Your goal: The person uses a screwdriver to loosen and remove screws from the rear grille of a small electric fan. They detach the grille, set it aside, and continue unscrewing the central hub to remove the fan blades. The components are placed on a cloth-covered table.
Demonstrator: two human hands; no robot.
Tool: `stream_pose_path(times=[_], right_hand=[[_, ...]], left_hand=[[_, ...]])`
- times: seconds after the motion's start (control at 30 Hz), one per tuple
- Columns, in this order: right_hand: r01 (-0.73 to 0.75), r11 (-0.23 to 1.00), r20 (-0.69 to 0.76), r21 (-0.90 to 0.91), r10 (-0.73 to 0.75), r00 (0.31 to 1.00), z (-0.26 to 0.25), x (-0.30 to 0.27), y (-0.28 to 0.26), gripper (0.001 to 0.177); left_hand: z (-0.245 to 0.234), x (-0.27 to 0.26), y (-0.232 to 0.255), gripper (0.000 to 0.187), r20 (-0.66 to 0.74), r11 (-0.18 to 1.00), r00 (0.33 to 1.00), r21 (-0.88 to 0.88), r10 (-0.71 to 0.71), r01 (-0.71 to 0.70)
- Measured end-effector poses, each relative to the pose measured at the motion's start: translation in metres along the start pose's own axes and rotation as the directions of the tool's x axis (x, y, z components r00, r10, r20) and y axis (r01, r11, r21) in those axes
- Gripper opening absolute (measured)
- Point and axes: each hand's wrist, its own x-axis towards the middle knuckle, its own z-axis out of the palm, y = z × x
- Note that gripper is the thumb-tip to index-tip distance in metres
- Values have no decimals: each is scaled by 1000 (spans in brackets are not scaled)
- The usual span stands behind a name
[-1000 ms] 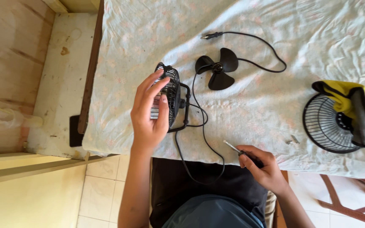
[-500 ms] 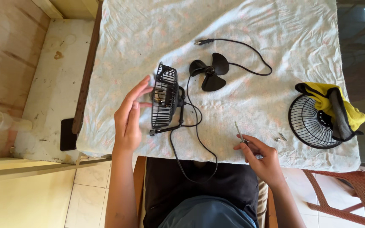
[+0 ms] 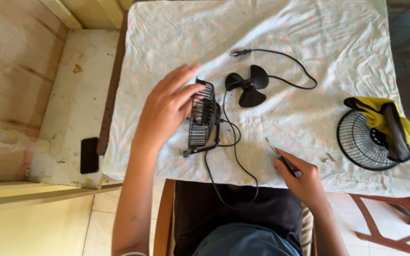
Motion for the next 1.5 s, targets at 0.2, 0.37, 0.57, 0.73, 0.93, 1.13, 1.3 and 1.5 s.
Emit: stream_pose_path(times=[0.2,0.37,0.57,0.73,0.93,1.13,1.3,1.5], right_hand=[[-11,1000,-75,-4,11,997,9,-1,-3,38],[23,985,-164,-170,-52,985,12,5,-9,33],[42,979,-210,-198,-84,974,12,14,-23,27],[-3,974,-210,-225,-45,977,10,20,-24,26],[44,950,-218,-309,-116,969,12,23,-22,25],[73,949,-214,-306,-144,966,11,25,-22,25],[153,919,-200,-364,-238,950,8,26,-29,23],[138,869,-208,-475,-263,942,8,30,-29,22]], left_hand=[[0,5,-3,24,-18,998,998,37,54,-53],[6,3,-9,24,-79,999,996,21,48,-47],[10,-1,-18,24,-134,992,987,110,83,-69],[15,-5,-22,22,-185,989,981,148,54,-27],[15,-9,-20,18,-235,985,971,170,50,-10],[17,-13,-18,19,-226,990,974,127,-31,61],[22,-14,-8,26,-252,979,951,46,-180,198],[18,-16,6,32,-279,960,920,-33,-275,277]])
